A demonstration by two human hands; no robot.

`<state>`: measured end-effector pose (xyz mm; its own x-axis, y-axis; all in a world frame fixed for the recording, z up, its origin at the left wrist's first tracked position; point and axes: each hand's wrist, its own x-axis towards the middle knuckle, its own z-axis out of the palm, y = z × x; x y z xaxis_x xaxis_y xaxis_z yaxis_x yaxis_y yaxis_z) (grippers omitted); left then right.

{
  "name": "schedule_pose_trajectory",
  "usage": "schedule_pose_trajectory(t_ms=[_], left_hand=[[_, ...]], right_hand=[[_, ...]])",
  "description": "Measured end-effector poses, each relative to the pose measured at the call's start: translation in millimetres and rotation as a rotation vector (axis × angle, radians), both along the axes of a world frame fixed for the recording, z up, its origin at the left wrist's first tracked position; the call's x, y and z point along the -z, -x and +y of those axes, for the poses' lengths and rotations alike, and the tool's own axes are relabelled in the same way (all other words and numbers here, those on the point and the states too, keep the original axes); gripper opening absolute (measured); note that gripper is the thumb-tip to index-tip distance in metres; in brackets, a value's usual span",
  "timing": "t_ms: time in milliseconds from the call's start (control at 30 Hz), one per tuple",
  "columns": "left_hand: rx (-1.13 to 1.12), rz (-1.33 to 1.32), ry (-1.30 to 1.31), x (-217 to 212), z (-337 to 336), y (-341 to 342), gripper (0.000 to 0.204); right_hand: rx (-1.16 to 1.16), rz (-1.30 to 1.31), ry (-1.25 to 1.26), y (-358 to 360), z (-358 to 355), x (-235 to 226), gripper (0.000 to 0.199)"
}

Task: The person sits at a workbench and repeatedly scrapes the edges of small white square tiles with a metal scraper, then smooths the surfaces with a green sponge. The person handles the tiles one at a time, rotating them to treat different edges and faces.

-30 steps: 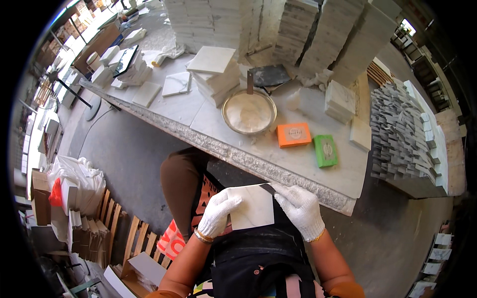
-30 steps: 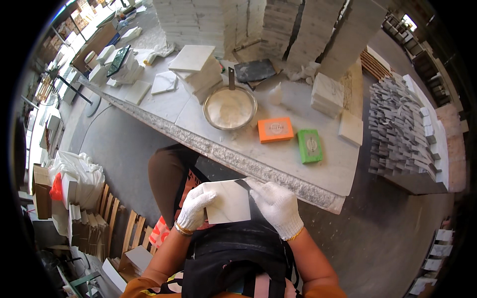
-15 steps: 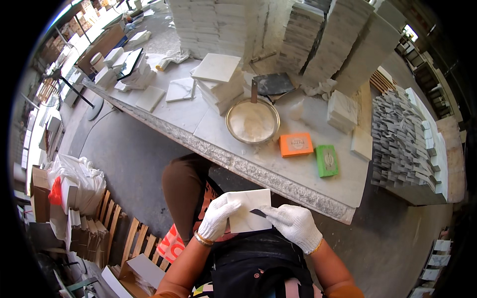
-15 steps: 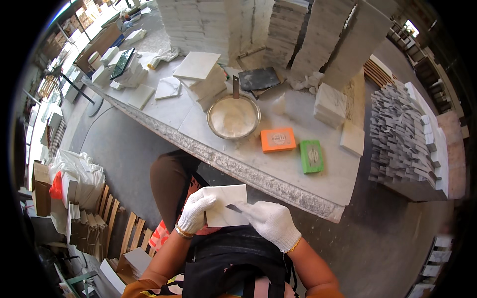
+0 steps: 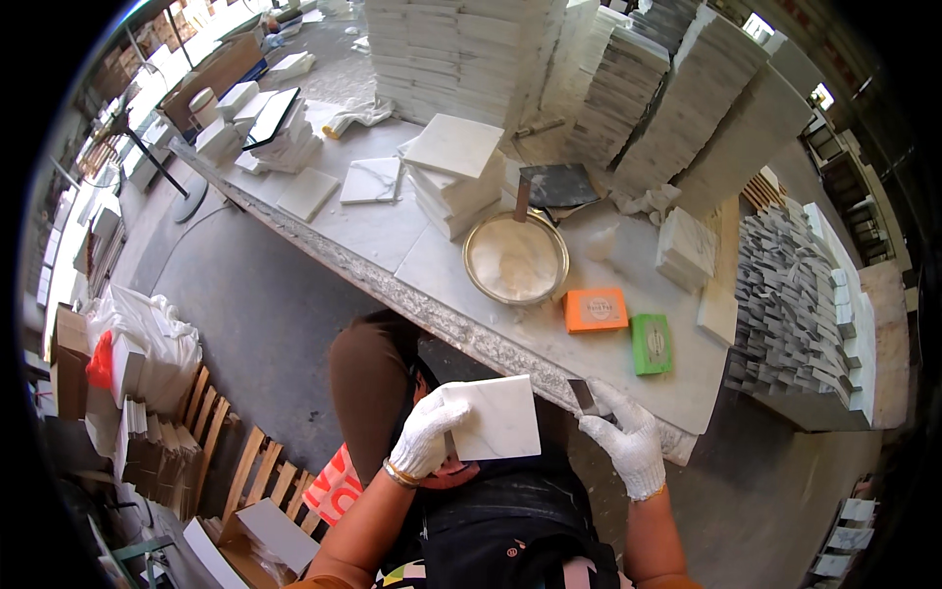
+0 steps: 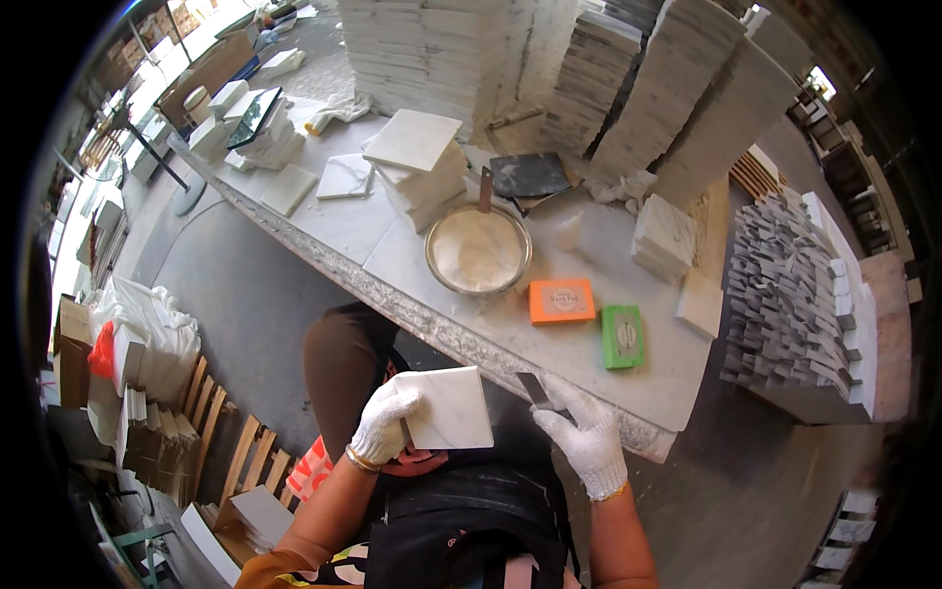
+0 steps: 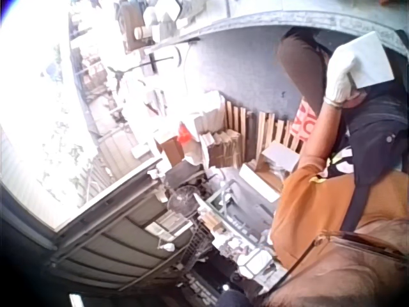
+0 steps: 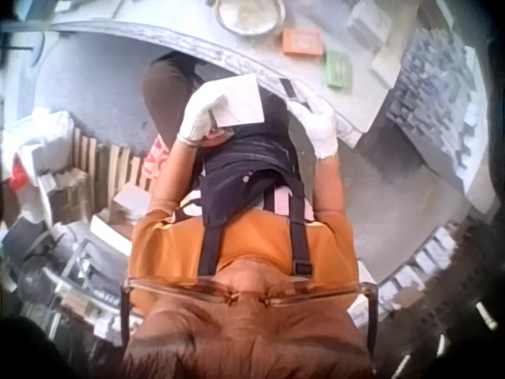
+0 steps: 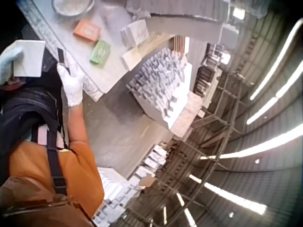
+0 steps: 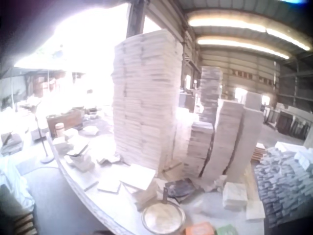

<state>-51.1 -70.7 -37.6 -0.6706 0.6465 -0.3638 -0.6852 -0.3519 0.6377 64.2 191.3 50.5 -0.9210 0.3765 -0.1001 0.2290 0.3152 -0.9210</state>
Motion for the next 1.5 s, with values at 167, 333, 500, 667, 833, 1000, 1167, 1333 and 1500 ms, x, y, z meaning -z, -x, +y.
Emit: schedule_pose_trajectory(t_ms=[167,333,500,667,833,1000,1167,1333,1500], left_hand=[[-0.033,-0.001,-0.036,4.9,2.7,5.9,0.041],[-0.124,-0.038,-0.094,2.5,17.5,27.0,0.035],[-0.175,-0.012,-0.042,3.3,33.6,62.9,0.043],[-0.255,-0.045,-0.067,4.0,45.7,88.6,0.035],[-0.305,-0.072,-0.04,11.0,53.2,90.4,0.033],[-0.301,-0.083,-0.009,2.4,55.6,92.3,0.031],[-0.291,-0.07,0.019,2.3,56.3,91.8,0.034],[-0.319,-0.09,0.004,2.9,57.3,91.6,0.03],[-0.295,-0.071,0.018,4.8,56.5,90.8,0.033]], right_hand=[[0.02,-0.066,0.016,13.5,0.7,4.8,0.038],[0.093,0.008,0.134,51.0,7.6,4.5,0.032],[0.08,0.028,0.03,109.2,14.2,-9.0,0.03],[0.005,0.003,0.06,155.6,22.7,-2.7,0.024],[0.041,-0.17,0.076,177.1,22.0,-1.5,0.02],[0.011,-0.234,0.102,185.2,21.7,-3.1,0.021],[-0.016,-0.249,0.156,187.6,23.4,-0.6,0.023],[0.034,-0.281,0.187,186.6,25.4,-4.3,0.025],[0.065,-0.251,0.242,181.2,26.3,-9.4,0.025]])
